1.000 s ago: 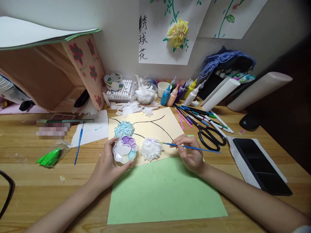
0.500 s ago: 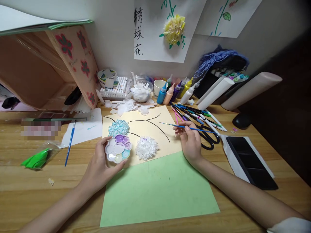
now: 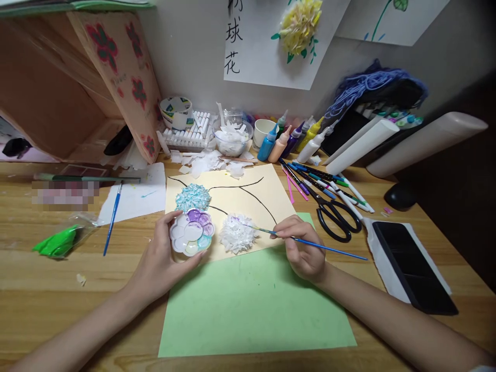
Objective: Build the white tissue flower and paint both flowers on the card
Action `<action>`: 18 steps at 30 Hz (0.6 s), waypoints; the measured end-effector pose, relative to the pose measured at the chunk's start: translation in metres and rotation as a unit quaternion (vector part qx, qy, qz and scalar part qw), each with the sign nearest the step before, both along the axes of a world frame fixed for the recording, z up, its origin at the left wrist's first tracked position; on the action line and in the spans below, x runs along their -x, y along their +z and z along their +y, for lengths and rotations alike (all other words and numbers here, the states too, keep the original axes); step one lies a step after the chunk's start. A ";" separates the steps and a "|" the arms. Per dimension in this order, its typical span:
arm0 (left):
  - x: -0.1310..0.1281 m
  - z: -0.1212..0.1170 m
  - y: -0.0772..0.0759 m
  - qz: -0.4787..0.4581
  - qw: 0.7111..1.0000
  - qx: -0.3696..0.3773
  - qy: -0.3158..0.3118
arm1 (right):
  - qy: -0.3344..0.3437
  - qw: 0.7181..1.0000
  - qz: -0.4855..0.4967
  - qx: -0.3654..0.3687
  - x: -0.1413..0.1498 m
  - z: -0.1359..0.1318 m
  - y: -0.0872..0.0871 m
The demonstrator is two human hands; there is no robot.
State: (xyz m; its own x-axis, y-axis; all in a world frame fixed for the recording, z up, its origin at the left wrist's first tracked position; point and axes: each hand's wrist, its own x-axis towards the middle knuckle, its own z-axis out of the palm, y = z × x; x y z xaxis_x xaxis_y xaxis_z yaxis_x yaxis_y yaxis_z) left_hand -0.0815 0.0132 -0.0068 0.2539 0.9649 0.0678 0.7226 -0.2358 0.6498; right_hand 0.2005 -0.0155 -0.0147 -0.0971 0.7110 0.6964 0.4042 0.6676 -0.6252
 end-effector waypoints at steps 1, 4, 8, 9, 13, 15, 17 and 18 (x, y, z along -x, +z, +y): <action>0.000 0.000 0.000 0.003 1.000 0.000 -0.001 | -0.002 1.000 -0.002 0.001 0.000 0.000 0.000; 0.000 0.000 0.000 0.010 1.000 -0.004 -0.003 | -0.001 1.000 -0.022 0.002 0.000 -0.001 -0.001; -0.001 0.001 0.000 0.014 1.000 -0.012 -0.004 | 0.005 0.998 -0.060 0.008 -0.001 -0.003 -0.002; -0.001 0.000 0.000 0.013 1.000 -0.014 -0.005 | 0.006 0.998 -0.067 0.013 -0.001 -0.003 -0.002; -0.001 0.000 0.001 0.014 1.000 -0.012 -0.005 | -0.009 0.998 -0.062 0.022 -0.003 -0.004 -0.004; -0.001 0.000 0.002 0.015 1.000 -0.012 -0.004 | -0.016 0.998 -0.058 0.021 -0.004 -0.005 -0.004; -0.002 0.000 0.001 0.013 1.000 -0.013 -0.004 | -0.007 0.998 -0.068 0.016 -0.005 -0.005 -0.003; -0.002 0.000 0.001 0.010 1.000 -0.014 -0.005 | 0.000 0.997 -0.076 0.011 -0.004 -0.005 -0.003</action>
